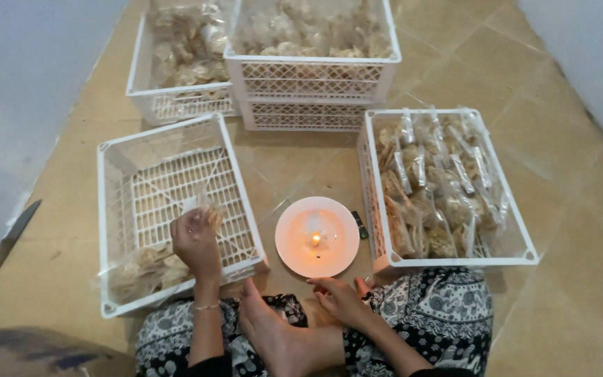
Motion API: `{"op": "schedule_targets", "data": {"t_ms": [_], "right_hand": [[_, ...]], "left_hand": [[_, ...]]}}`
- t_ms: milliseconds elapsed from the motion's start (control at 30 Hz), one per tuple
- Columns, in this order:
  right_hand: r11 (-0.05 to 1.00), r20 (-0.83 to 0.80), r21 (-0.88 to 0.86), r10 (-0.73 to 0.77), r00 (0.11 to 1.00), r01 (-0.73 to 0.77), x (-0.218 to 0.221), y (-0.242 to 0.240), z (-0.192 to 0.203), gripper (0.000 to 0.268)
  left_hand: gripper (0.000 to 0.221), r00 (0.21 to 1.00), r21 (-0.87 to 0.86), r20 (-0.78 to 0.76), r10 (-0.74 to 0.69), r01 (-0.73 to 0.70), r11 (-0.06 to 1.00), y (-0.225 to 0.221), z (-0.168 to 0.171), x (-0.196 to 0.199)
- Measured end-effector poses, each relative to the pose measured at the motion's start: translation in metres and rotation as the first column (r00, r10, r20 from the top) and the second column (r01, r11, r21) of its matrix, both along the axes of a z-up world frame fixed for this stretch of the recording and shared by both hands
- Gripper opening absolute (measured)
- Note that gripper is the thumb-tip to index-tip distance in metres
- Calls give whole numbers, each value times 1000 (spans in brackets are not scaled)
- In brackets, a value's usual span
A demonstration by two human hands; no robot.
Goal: Sealing plastic food bags manually using a candle flame and organizing them into plastic crates.
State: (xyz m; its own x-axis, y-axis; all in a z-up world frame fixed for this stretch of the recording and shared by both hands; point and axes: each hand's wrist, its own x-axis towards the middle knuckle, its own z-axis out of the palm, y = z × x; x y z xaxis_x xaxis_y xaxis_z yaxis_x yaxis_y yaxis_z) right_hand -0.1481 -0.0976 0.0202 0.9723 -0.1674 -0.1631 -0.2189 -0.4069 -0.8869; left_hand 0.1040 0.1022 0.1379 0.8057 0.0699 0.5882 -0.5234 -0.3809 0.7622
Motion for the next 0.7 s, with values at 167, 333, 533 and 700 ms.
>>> {"op": "schedule_targets", "data": {"t_ms": [167, 333, 533, 700], "right_hand": [[970, 401, -14, -217, 890, 243, -1, -4, 25, 55], [935, 443, 102, -348, 826, 339, -4, -14, 33, 76], [865, 127, 381, -399, 908, 326, -5, -16, 35, 44], [888, -7, 311, -354, 935, 338, -3, -16, 24, 15]], "left_hand": [[7, 947, 142, 156, -279, 258, 956, -41, 6, -51], [13, 774, 72, -154, -614, 629, 774, -75, -32, -112], [8, 532, -204, -287, -797, 779, 594, -92, -85, -154], [21, 525, -365, -494, -693, 599, 713, -81, -111, -159]]}}
